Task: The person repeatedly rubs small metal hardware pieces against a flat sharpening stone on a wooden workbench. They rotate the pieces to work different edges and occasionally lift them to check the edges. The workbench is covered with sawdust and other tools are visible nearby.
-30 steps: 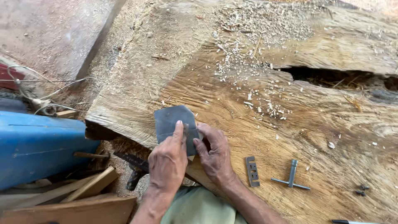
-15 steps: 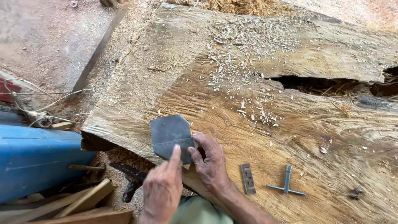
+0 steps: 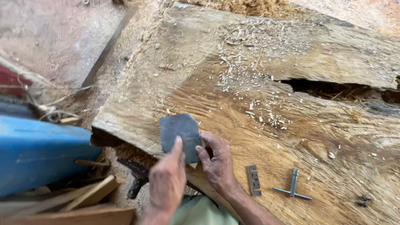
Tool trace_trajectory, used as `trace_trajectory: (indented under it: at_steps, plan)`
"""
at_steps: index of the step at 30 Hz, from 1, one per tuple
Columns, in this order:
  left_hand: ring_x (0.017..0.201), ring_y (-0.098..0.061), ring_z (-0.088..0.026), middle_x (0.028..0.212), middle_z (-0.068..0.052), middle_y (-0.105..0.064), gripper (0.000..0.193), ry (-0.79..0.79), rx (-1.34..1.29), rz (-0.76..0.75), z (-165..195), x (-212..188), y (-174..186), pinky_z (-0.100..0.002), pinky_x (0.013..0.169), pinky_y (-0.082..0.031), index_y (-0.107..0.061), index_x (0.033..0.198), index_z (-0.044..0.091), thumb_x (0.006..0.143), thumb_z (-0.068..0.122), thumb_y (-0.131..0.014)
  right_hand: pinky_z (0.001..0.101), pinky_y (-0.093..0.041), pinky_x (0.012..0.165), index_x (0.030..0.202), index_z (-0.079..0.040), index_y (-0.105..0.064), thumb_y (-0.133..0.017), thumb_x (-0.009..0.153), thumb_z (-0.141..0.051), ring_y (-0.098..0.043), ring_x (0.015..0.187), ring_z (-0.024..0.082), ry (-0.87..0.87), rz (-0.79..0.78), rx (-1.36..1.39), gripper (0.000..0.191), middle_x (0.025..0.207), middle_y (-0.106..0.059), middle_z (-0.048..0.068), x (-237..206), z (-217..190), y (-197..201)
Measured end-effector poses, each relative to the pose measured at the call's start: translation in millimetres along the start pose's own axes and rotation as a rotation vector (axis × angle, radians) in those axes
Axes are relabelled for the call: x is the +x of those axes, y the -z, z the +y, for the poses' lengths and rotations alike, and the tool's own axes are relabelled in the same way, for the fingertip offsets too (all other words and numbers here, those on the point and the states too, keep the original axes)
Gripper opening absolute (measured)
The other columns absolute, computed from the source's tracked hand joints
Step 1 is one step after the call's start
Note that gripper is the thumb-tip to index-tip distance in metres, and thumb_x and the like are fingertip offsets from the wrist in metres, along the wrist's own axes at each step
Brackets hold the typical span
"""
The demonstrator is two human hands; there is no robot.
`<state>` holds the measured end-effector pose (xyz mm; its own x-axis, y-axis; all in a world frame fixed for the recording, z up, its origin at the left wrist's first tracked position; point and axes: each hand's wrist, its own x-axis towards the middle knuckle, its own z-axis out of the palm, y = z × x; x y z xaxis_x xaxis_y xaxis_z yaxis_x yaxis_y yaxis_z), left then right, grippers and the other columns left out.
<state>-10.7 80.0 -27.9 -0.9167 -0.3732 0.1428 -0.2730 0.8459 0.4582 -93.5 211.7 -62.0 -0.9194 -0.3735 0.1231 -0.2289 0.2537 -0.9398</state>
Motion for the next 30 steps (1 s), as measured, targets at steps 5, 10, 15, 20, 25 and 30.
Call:
trace_trajectory:
  at_steps: [5, 10, 15, 20, 25, 30]
  plan:
    - [0.057, -0.067, -0.025, 0.075, -0.013, -0.071, 0.048, 0.033, -0.036, -0.049, 1.6, -1.8, -1.7, -0.037, 0.051, -0.058, -0.056, 0.145, 0.0, 0.099, 0.015, -0.061, 0.037, -0.058, 0.082, 0.125, -0.007, -0.065, -0.076, 0.089, -0.007, -0.065, 0.093, 0.022, 0.015, 0.007, 0.002, 0.037, 0.109, -0.068, 0.01, -0.2, 0.3, -0.6]
    - [0.055, -0.066, -0.021, 0.072, -0.014, -0.072, 0.049, -0.044, -0.051, -0.025, 2.5, -1.5, -2.5, -0.039, 0.053, -0.059, -0.054, 0.142, -0.007, 0.099, 0.015, -0.058, 0.0354, -0.061, 0.074, 0.125, -0.009, -0.065, -0.074, 0.088, -0.011, -0.067, 0.085, 0.021, -0.115, -0.009, 0.058, 0.038, 0.109, -0.069, 0.009, 0.4, 1.3, -2.1]
    - [0.061, -0.066, -0.024, 0.078, -0.013, -0.071, 0.048, 0.005, 0.067, -0.008, 0.4, -1.2, -3.6, -0.038, 0.054, -0.056, -0.055, 0.145, 0.0, 0.101, 0.018, -0.056, 0.0358, -0.06, 0.078, 0.125, -0.009, -0.064, -0.074, 0.091, -0.009, -0.066, 0.087, 0.021, -0.022, -0.012, -0.017, 0.036, 0.107, -0.071, 0.01, 0.8, 0.1, -1.0]
    - [0.053, -0.064, -0.018, 0.072, -0.011, -0.07, 0.05, -0.065, 0.031, -0.017, 0.1, -1.7, -5.0, -0.034, 0.051, -0.057, -0.054, 0.144, -0.005, 0.098, 0.015, -0.06, 0.037, -0.057, 0.075, 0.124, -0.008, -0.064, -0.075, 0.089, -0.008, -0.064, 0.086, 0.022, -0.004, 0.011, -0.052, 0.036, 0.113, -0.072, 0.011, 1.7, -2.9, 0.3]
    - [0.053, -0.062, -0.021, 0.07, -0.012, -0.069, 0.049, 0.033, -0.044, 0.032, -1.4, 1.8, -5.8, -0.034, 0.044, -0.054, -0.053, 0.142, -0.008, 0.098, 0.011, -0.061, 0.037, -0.057, 0.078, 0.124, -0.008, -0.066, -0.075, 0.09, -0.009, -0.063, 0.084, 0.021, -0.02, -0.021, -0.05, 0.036, 0.111, -0.074, 0.011, 2.5, -3.2, -1.1]
    - [0.051, -0.062, -0.02, 0.066, -0.01, -0.068, 0.047, -0.052, 0.052, -0.057, -1.6, -0.6, -6.9, -0.036, 0.048, -0.055, -0.053, 0.143, -0.004, 0.1, 0.016, -0.057, 0.0361, -0.059, 0.075, 0.123, -0.007, -0.064, -0.076, 0.088, -0.008, -0.066, 0.084, 0.02, -0.063, 0.012, 0.01, 0.036, 0.112, -0.071, 0.012, 1.2, -0.7, -2.1]
